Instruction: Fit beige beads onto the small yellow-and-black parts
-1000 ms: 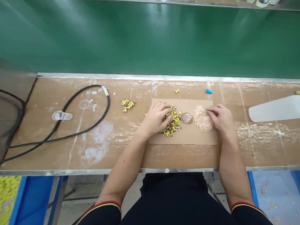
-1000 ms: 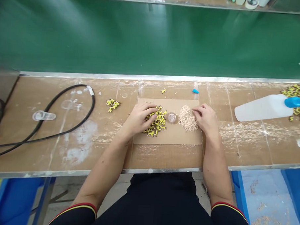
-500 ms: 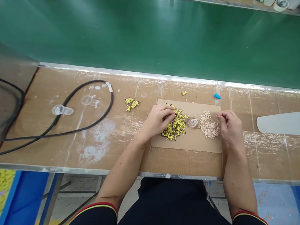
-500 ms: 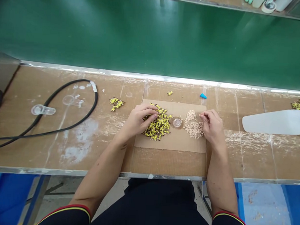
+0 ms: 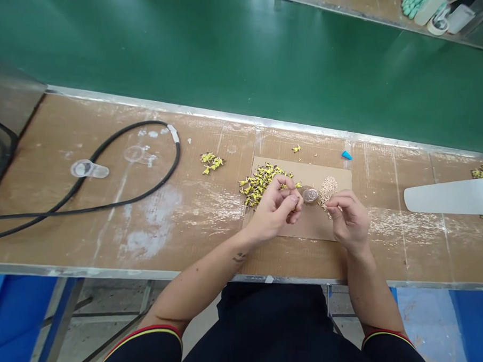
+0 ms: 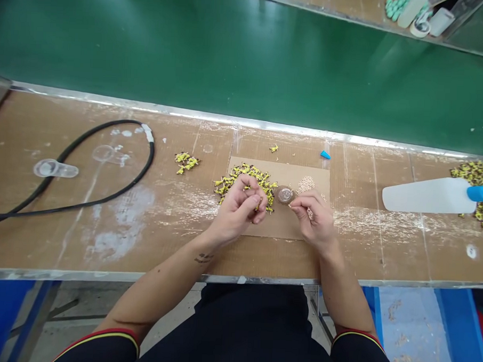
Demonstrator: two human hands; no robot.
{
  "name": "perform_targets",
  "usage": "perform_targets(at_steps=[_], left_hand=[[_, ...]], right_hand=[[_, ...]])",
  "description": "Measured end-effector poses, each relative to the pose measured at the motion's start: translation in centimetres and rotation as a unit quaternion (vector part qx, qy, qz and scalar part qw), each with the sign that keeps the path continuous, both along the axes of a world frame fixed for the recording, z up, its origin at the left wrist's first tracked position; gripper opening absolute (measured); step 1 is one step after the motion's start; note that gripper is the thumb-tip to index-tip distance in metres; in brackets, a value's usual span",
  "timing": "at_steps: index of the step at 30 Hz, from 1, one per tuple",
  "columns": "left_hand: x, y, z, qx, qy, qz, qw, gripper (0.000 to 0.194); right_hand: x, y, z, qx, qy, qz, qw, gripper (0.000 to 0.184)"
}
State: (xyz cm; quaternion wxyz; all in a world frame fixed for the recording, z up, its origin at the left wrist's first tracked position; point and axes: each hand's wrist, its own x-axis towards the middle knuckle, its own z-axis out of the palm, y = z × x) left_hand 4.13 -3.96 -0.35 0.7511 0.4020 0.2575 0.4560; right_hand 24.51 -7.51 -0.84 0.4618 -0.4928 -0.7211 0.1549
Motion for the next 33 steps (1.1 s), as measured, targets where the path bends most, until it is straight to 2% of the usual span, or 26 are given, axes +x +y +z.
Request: perform_targets(at_steps=[3, 7, 10, 14, 19, 26, 31, 33], left_hand=[[0.6, -0.6, 0.0, -0.039, 0.016, -0.046, 0.998, 0.024], [0.6, -1.1, 0.1, 0.03, 0.1, -0.093, 0.99, 0.027], [0.6, -1.2, 0.2, 0.074, 0.145, -0.071, 0.984, 0.029], [0.6, -1.1, 0.1, 0.083, 0.135, -0.05, 0.986, 0.035], [0.8, -1.0, -0.1, 0.092, 0.124, -0.041, 0.987, 0.037], [0.9, -0.9, -0.5, 0.121, 0.16, -0.026, 0.979, 0.026], [1.0, -1.0, -0.4, 0.106, 0.18, -0.027, 0.978, 0.026], [0.9, -0.8, -0.3, 0.075, 0.17, -0.007, 0.983, 0.022]], right_hand=[[-0.8, -0.1, 0.0, 0.036, -0.007, 0.031, 0.999, 0.01], [-1.3, -0.1, -0.1, 0.066, -0.023, 0.048, 0.996, 0.011], [-1.4, -0.1, -0.2, 0.082, -0.025, 0.041, 0.995, 0.013], [-1.5, -0.4, -0.3, 0.085, -0.026, 0.031, 0.996, 0.017], [-1.8, -0.6, 0.0, 0.042, 0.02, 0.03, 0.998, 0.017], [-2.1, -0.7, 0.2, -0.015, 0.037, 0.005, 0.999, 0.006], [-1.8, -0.5, 0.3, -0.03, 0.028, 0.014, 0.999, 0.01], [-1.3, -0.2, 0.1, -0.024, 0.015, 0.007, 1.0, 0.01]])
